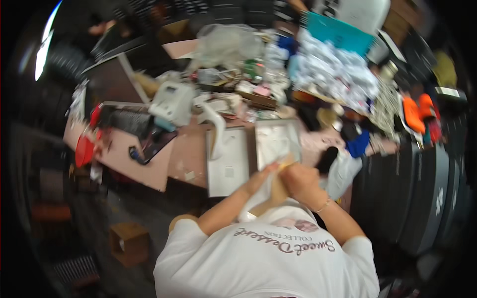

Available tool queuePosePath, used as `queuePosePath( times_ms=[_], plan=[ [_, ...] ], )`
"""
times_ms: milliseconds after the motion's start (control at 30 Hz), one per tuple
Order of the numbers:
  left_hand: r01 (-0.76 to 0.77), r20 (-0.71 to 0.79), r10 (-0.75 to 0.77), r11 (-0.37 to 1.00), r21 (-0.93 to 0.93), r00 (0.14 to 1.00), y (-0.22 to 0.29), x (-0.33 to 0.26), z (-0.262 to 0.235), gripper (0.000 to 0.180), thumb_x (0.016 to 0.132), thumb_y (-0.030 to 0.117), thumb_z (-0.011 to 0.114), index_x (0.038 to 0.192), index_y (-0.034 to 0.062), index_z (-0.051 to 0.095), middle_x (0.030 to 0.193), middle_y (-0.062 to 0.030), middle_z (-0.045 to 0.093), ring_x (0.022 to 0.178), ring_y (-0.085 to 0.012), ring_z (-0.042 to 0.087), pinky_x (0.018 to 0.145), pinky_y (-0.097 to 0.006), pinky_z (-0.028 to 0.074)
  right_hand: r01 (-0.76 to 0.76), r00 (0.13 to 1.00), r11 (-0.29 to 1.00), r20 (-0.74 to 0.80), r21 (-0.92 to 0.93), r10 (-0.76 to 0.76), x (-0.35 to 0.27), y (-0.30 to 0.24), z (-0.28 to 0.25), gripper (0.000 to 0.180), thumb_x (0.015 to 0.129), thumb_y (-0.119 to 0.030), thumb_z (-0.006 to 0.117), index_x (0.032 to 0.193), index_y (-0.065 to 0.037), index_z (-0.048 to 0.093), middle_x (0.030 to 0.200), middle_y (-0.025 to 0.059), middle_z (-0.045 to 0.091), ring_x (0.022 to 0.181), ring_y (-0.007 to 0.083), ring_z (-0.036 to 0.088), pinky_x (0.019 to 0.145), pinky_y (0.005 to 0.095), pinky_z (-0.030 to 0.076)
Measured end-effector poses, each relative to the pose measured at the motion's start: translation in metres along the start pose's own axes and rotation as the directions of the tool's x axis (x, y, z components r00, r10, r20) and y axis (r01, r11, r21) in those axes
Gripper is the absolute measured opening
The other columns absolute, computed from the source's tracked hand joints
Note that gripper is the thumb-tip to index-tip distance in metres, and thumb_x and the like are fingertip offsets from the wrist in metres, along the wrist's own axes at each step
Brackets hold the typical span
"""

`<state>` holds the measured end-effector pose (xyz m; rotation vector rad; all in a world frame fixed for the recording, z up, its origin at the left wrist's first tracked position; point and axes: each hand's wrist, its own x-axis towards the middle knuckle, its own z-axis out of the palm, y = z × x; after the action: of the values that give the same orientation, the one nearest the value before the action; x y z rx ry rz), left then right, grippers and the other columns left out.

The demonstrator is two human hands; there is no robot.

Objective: Inspecting, cleaning, and packing a pair of white high-heeled shoes into a shoebox.

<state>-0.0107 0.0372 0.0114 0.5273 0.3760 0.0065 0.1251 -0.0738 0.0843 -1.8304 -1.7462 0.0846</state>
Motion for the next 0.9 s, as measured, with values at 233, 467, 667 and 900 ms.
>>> queuePosePath(
  times_ms=[233, 467, 667, 900],
  plan=[
    [-0.225, 0.148, 0.215, 0.973, 0.050, 0.965, 0.020, -0.009, 0.032, 0.060, 0.093, 0.037, 0.042, 0.142, 0.0065, 0.025, 0.137, -0.0066, 0.038, 0.123, -0.0152, 0.038, 0.103, -0.029, 0.030, 0.025, 0.995, 0.985, -0.100, 0.172, -0.008, -0.003, -0.019, 0.007, 0.007, 0.083, -0.006, 0.058, 0.080, -0.003, 0.053, 0.064, 0.0170, 0.055, 0.057, 0.0340, 0.057, 0.054, 0.0383, 0.044],
    [-0.434, 0.136, 0.427, 0.900, 0.031, 0.894, 0.008, -0.024, 0.026, 0.059, 0.094, 0.035, 0.040, 0.142, 0.0040, 0.023, 0.139, -0.0082, 0.036, 0.125, -0.0154, 0.036, 0.106, -0.031, 0.026, 0.062, 0.984, 0.985, 0.155, 0.163, -0.088, 0.008, -0.038, -0.004, 0.007, 0.084, -0.007, 0.056, 0.080, -0.002, 0.053, 0.067, 0.0180, 0.055, 0.059, 0.0329, 0.056, 0.054, 0.0394, 0.042],
    [-0.450, 0.057, 0.447, 0.878, 0.161, 0.893, 0.007, -0.032, 0.032, 0.059, 0.095, 0.039, 0.038, 0.141, 0.0030, 0.026, 0.133, -0.0065, 0.042, 0.119, -0.0120, 0.040, 0.102, -0.030, 0.030, 0.143, 0.969, 0.963, 0.169, 0.227, -0.183, 0.020, -0.047, -0.007, 0.009, 0.086, -0.006, 0.055, 0.080, -0.001, 0.050, 0.066, 0.0190, 0.053, 0.058, 0.0343, 0.054, 0.053, 0.0382, 0.042],
    [-0.321, 0.085, 0.309, 0.923, 0.214, 0.947, 0.009, -0.025, 0.020, 0.059, 0.098, 0.044, 0.028, 0.140, 0.0015, 0.028, 0.134, -0.0089, 0.041, 0.121, -0.0143, 0.038, 0.102, -0.028, 0.029, 0.060, 0.995, 0.967, 0.066, 0.249, -0.079, 0.030, -0.056, -0.010, 0.006, 0.085, -0.004, 0.052, 0.080, 0.000, 0.052, 0.064, 0.0182, 0.052, 0.056, 0.0331, 0.053, 0.053, 0.0397, 0.041]
  ],
)
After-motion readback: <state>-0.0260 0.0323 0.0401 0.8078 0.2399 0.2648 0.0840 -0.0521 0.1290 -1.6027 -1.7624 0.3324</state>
